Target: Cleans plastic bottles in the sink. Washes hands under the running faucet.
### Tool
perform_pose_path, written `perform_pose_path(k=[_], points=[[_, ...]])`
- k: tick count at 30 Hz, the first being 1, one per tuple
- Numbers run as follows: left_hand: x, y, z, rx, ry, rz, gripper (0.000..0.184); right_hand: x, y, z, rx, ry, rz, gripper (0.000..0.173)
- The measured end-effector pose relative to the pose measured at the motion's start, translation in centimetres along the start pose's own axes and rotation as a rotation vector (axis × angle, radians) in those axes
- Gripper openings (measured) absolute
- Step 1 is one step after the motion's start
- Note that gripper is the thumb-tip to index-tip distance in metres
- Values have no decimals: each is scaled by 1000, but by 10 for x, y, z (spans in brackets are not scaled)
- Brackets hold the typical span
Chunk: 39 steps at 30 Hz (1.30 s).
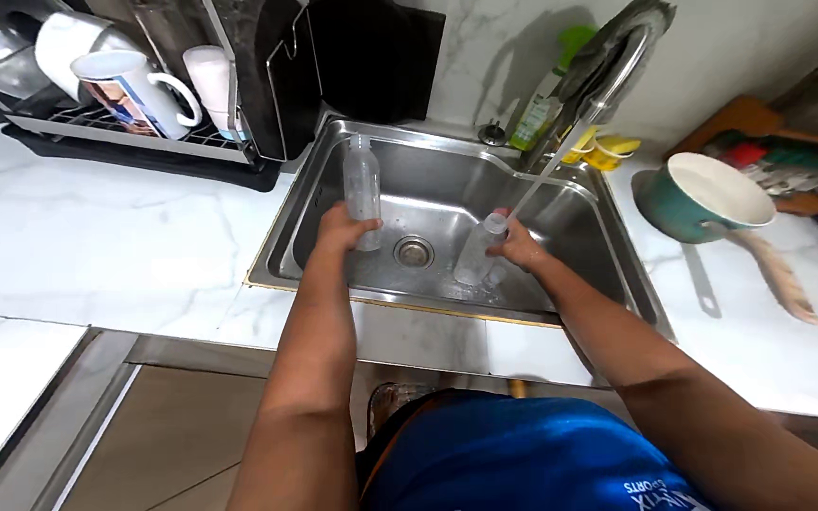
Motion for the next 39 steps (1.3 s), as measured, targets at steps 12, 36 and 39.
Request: perform_pose_path(k=[12,36,39], points=[[-4,3,4,22,38,-17,80,8,7,6,172,-13,16,75],[2,4,1,26,42,-16,79,39,71,113,307,-95,-459,76],[1,5,-1,35,31,-17,80,47,67,121,289,-99,-543,75]])
Point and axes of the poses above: each hand's wrist, its own x-axis away from the middle knuckle, its own y-axis out of the back of the hand, z = x × y, the point moved 7 cm from there along -x, towards the middle knuckle
